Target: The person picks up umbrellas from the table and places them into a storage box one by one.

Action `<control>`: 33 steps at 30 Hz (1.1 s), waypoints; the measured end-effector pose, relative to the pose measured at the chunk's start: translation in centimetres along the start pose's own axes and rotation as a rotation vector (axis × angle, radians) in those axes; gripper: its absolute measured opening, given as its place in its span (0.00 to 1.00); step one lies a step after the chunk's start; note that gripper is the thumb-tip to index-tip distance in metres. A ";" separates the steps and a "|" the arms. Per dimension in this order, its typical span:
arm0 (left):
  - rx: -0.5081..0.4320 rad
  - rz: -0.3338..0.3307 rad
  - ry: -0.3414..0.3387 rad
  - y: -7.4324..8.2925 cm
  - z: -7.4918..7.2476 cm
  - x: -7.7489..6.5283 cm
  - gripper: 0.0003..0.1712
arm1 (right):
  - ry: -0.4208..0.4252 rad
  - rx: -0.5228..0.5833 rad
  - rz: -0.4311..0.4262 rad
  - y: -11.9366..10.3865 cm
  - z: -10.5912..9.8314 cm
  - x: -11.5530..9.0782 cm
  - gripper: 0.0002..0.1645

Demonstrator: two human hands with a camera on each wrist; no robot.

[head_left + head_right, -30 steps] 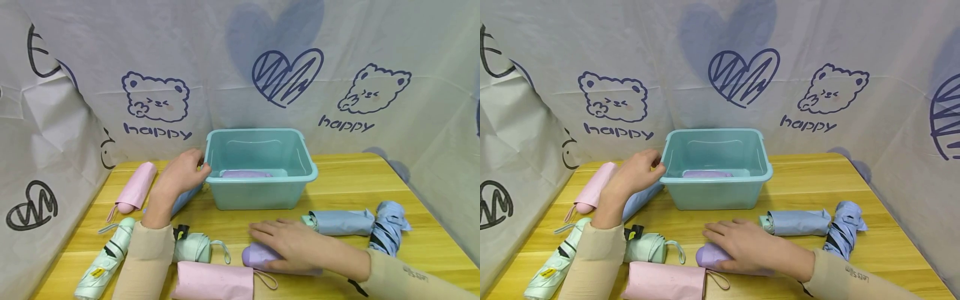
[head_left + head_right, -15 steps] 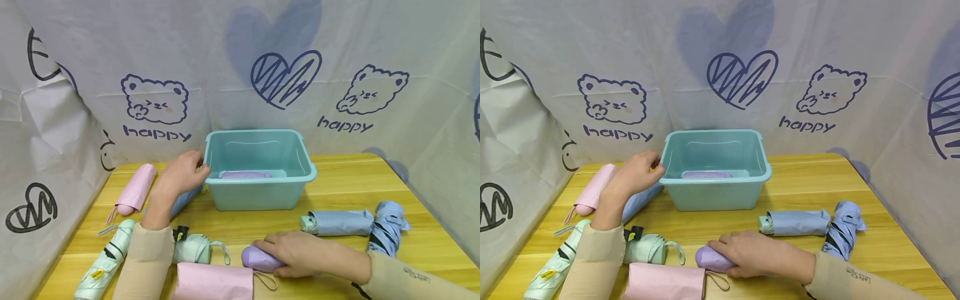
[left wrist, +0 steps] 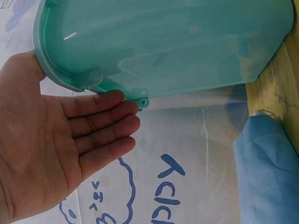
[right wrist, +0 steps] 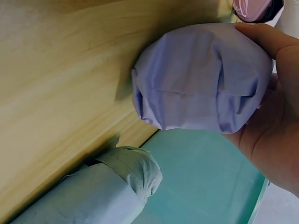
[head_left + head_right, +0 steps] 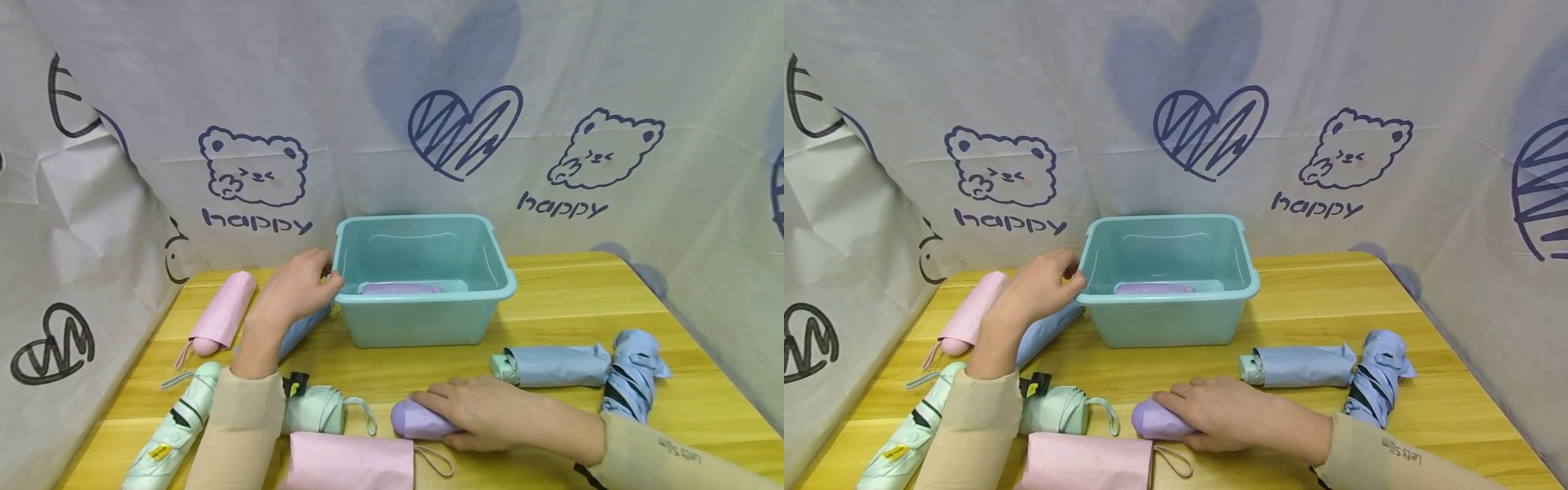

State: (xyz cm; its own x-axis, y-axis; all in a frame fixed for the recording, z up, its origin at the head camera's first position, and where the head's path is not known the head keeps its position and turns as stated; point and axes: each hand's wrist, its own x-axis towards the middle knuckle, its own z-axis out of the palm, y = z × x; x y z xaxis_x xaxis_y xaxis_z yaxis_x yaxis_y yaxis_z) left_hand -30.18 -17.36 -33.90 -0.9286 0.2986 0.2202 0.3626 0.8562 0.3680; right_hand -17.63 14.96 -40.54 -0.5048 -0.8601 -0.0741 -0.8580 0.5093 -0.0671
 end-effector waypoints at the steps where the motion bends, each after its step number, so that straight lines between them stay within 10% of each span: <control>1: -0.001 0.000 0.000 0.0 0.0 0.0 0.12 | 0.013 -0.003 -0.002 0.0 0.0 0.0 0.40; 22: 0.006 0.006 0.001 0.1 0.0 0.0 0.11 | 0.195 0.061 0.069 -0.2 -0.5 0.7 0.43; 33: 0.003 -0.003 -0.007 0.2 -0.1 -0.1 0.13 | 0.427 0.033 0.042 -0.1 -0.6 1.3 0.46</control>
State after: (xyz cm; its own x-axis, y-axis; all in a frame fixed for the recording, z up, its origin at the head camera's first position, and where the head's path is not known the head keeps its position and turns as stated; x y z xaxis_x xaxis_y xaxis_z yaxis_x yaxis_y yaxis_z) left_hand -30.03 -17.27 -33.78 -0.9301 0.2994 0.2127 0.3600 0.8581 0.3662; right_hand -18.27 13.72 -40.03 -0.5393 -0.7704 0.3402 -0.8359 0.5387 -0.1052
